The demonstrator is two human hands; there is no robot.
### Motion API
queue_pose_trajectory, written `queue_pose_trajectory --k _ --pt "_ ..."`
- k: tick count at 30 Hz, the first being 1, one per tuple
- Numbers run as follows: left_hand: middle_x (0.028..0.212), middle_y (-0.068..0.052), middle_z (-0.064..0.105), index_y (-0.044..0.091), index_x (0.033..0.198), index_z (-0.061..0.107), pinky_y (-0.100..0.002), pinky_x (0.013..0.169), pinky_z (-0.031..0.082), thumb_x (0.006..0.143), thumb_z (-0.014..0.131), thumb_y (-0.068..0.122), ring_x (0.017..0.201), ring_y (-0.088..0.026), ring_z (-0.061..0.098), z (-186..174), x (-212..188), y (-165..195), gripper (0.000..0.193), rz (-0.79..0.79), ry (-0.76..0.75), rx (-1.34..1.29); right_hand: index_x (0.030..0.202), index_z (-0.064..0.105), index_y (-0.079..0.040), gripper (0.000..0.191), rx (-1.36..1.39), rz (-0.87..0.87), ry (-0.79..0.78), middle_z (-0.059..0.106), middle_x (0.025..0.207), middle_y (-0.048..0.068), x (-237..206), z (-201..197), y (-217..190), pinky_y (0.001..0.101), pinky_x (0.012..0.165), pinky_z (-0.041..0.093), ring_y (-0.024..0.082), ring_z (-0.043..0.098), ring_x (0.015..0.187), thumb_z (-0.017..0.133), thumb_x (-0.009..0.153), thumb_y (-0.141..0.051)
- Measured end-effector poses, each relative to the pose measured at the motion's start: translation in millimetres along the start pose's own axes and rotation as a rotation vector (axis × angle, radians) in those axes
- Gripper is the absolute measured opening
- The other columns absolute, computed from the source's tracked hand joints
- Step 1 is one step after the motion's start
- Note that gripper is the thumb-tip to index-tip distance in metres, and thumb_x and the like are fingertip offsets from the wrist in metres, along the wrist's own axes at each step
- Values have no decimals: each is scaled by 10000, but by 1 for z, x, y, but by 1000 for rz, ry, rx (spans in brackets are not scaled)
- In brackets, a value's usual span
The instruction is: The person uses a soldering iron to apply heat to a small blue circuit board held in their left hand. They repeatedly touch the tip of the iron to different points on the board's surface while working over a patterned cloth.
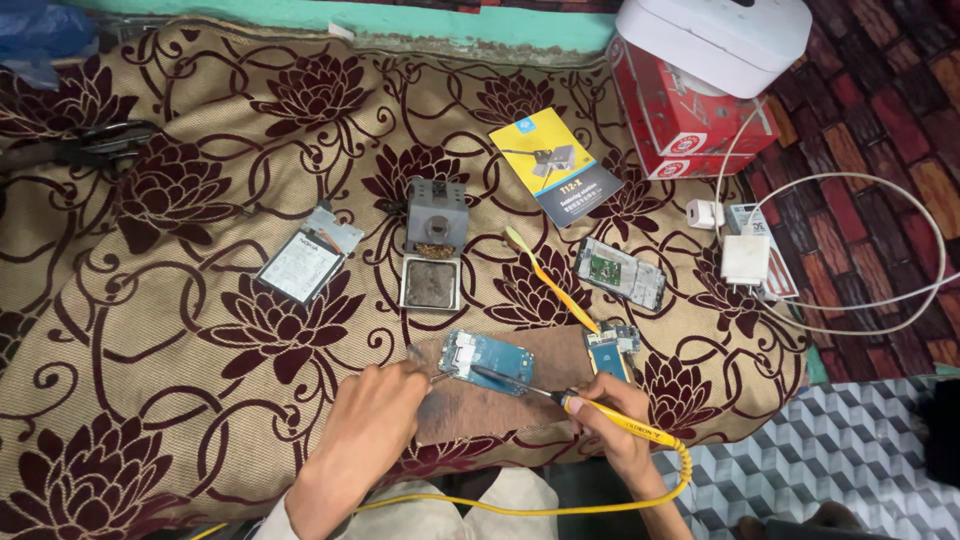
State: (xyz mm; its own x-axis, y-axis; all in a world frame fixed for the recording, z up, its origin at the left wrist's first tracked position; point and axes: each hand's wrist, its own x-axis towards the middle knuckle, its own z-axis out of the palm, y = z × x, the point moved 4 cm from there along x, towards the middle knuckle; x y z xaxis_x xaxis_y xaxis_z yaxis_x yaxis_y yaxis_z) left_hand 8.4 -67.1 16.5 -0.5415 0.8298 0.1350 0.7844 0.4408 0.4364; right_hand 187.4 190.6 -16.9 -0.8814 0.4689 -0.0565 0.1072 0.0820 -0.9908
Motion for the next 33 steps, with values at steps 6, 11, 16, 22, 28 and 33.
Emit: queue_pose_trajectory --k 6,11,16,22,28,33 --pt "840 -153 662 36 861 647 -520 674 513 721 684 42 789 -378 648 0 1 -1 145 -9 -5 -2 736 532 -1 202 24 -13 -3 648 617 90 0 2 -1 266 468 408 117 559 506 687 852 -62" --pt "840 -147 664 42 852 649 -519 672 516 716 696 50 790 -377 650 1 1 -1 143 -17 -18 9 734 533 -6 205 11 -10 -8 651 612 89 0 1 -2 265 469 407 114 555 505 682 859 -70" --pt "852 -146 662 43 868 649 -517 688 512 705 706 49 807 -374 647 1 0 -1 172 -20 -28 5 735 538 -6 201 10 -10 -5 651 617 90 0 1 -1 265 469 407 114 555 507 683 860 -69" --pt "856 -148 658 46 888 651 -516 713 505 703 711 57 826 -374 641 1 0 -1 195 -22 -34 -11 740 539 -6 193 18 -10 -14 654 629 91 0 1 0 263 474 410 112 563 517 675 865 -64" --pt "856 -151 664 44 874 655 -515 713 515 709 709 54 828 -374 652 0 2 -1 174 -40 -69 11 744 552 0 182 7 -22 -15 668 633 96 1 1 0 260 471 410 110 560 512 676 861 -63" --pt "837 -160 676 36 845 668 -509 689 535 710 707 49 810 -375 671 -1 6 -1 141 -63 -105 29 744 546 -2 185 30 -47 -22 660 634 93 1 2 -2 259 466 409 111 568 510 674 863 -64"
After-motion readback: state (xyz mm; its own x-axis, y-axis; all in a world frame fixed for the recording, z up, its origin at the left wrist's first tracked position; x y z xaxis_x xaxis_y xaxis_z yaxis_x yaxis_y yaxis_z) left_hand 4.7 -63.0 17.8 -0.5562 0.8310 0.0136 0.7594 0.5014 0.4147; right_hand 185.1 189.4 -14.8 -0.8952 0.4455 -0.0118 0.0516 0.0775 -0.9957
